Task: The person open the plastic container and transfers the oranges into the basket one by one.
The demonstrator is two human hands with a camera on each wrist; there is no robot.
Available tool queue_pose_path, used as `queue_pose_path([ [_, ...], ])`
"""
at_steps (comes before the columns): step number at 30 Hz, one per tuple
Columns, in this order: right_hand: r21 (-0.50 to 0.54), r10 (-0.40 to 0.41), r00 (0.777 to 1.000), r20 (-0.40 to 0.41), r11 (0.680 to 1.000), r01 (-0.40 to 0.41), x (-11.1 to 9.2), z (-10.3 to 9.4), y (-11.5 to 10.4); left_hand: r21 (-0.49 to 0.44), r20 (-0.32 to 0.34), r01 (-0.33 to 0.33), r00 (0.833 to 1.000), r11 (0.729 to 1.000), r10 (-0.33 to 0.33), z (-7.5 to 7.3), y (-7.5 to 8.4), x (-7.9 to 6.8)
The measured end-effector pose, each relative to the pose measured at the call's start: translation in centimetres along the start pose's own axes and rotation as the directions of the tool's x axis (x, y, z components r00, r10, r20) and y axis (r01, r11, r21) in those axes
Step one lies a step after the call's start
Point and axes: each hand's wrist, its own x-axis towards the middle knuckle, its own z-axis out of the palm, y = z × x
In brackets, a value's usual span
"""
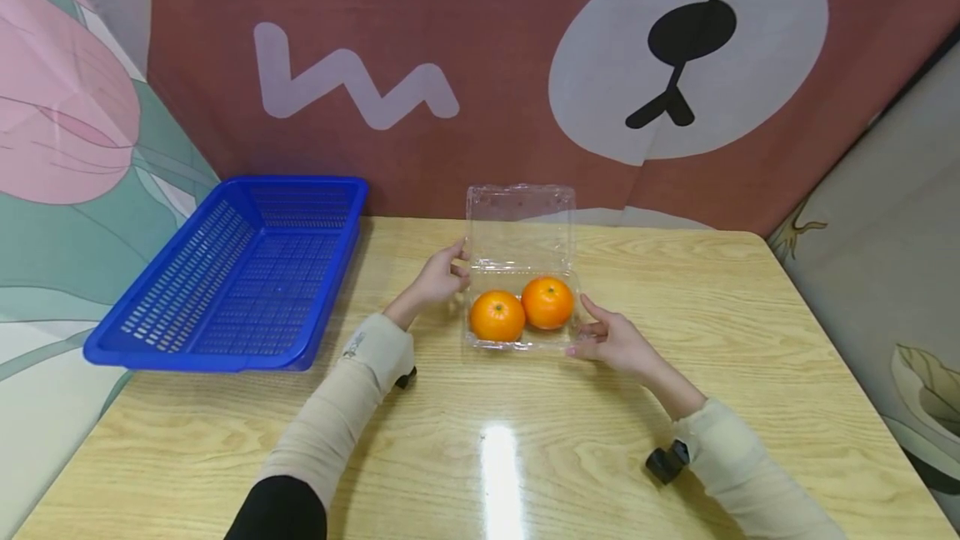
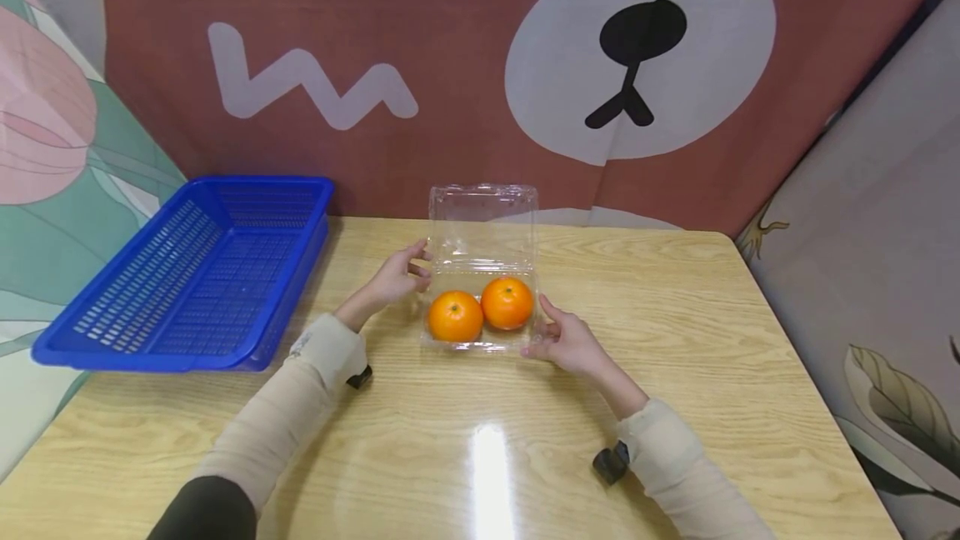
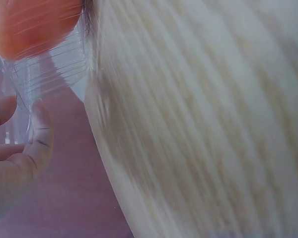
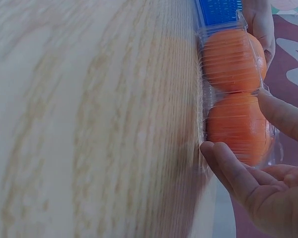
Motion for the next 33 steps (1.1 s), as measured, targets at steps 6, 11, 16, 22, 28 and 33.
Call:
queue_pose_path([
  [6,-0.011,0.005,1.000,-0.006,1.000,-0.005,0.0,0.1,0.2,-0.020,0.036,0.008,0.999,1.000,-0.007,0.0,-0.3,-0.1],
  [11,-0.016,0.002,1.000,-0.009,1.000,-0.002,0.0,0.1,0.4,-0.004,0.083,-0.042,0.996,0.999,0.042,-0.2,-1.5,0.3],
  [16,-0.011,0.006,1.000,-0.011,1.000,-0.006,0.0,0.2,0.4,0.012,0.106,-0.034,0.994,0.999,0.033,-0.3,-1.6,0.2],
  [22,-0.002,0.009,1.000,-0.010,1.000,-0.009,0.0,0.1,0.4,0.061,0.100,0.004,0.995,0.998,-0.011,-0.1,-0.9,-0.2],
  [28,-0.010,0.012,1.000,-0.010,1.000,-0.012,0.0,0.1,0.4,0.122,0.082,-0.008,0.997,0.993,-0.002,-0.3,-0.8,-0.5],
  [33,-0.013,0.019,1.000,-0.008,1.000,-0.019,0.0,0.1,0.4,0.187,0.049,-0.052,0.998,0.981,0.044,-0.6,-0.5,-0.8],
])
